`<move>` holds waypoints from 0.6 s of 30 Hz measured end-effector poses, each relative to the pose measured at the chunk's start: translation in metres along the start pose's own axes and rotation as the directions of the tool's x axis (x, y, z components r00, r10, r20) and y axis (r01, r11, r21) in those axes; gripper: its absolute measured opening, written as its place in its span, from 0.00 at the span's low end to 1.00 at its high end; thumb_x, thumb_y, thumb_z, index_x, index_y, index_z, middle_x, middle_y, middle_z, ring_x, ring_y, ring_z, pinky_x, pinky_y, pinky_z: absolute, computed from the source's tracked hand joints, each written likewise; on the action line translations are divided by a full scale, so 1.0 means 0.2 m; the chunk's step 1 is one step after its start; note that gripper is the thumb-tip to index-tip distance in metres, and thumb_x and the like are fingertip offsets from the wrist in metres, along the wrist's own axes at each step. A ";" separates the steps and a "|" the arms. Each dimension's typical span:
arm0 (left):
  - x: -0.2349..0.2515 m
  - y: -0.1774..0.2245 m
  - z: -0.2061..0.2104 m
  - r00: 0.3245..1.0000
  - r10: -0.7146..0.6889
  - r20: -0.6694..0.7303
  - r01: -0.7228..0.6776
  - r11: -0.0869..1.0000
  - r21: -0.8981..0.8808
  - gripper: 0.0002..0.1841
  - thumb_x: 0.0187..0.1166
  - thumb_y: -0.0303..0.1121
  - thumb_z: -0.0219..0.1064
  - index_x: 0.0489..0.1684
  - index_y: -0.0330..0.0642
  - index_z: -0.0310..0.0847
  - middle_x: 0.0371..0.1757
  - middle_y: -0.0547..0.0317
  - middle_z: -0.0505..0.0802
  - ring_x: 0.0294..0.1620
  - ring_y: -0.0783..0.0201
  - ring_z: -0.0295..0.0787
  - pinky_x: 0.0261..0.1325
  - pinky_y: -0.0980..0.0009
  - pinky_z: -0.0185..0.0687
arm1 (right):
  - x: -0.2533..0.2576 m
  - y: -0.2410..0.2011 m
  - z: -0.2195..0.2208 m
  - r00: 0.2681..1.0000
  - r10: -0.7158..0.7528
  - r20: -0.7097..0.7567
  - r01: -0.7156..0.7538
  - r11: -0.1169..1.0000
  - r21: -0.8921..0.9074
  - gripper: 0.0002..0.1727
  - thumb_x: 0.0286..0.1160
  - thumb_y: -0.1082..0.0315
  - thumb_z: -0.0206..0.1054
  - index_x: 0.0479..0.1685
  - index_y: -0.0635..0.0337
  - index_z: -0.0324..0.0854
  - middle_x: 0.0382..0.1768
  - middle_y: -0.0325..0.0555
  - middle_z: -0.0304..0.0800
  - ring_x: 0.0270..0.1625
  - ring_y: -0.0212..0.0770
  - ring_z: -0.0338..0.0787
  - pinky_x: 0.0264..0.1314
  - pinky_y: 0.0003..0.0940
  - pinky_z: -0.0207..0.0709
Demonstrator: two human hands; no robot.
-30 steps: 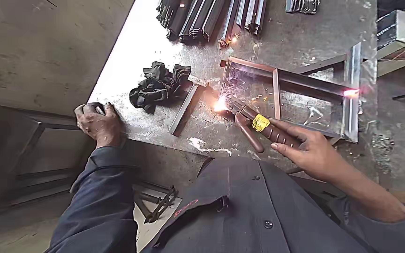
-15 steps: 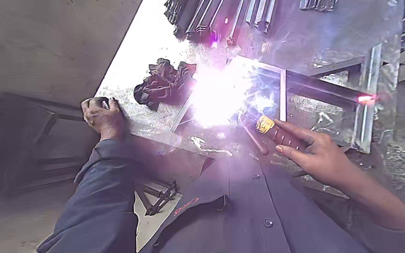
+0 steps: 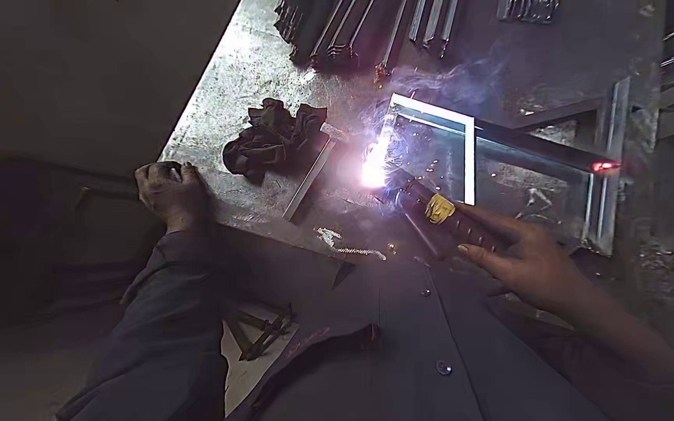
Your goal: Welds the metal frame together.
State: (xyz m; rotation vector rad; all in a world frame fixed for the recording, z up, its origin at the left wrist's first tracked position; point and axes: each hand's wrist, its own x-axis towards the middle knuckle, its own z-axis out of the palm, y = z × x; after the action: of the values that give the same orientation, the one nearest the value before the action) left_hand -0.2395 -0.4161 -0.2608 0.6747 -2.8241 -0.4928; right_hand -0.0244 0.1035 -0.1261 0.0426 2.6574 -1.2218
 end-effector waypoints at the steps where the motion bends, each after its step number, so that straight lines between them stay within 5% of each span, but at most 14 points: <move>1: 0.01 -0.01 0.00 1.000 0.007 0.005 -0.007 1.000 0.002 0.27 0.85 0.51 0.59 0.66 0.36 0.82 0.78 0.35 0.79 0.81 0.39 0.74 0.82 0.42 0.66 | 0.00 0.00 0.00 1.000 -0.003 -0.010 0.003 1.000 -0.007 0.33 0.74 0.48 0.70 0.82 0.39 0.76 0.58 0.36 0.93 0.48 0.25 0.92 0.51 0.29 0.88; 18: 0.04 -0.05 0.03 1.000 0.003 0.002 -0.003 0.999 -0.035 0.26 0.83 0.52 0.59 0.64 0.38 0.83 0.78 0.36 0.79 0.80 0.38 0.74 0.81 0.39 0.65 | 0.01 -0.01 0.04 0.999 -0.010 -0.031 0.008 0.999 -0.041 0.32 0.74 0.51 0.70 0.82 0.42 0.77 0.60 0.37 0.93 0.53 0.26 0.92 0.57 0.30 0.87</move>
State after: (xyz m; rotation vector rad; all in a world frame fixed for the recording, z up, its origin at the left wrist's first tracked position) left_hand -0.2441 -0.4273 -0.2687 0.6634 -2.8107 -0.5417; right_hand -0.0248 0.0964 -0.1306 0.0432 2.7108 -1.1788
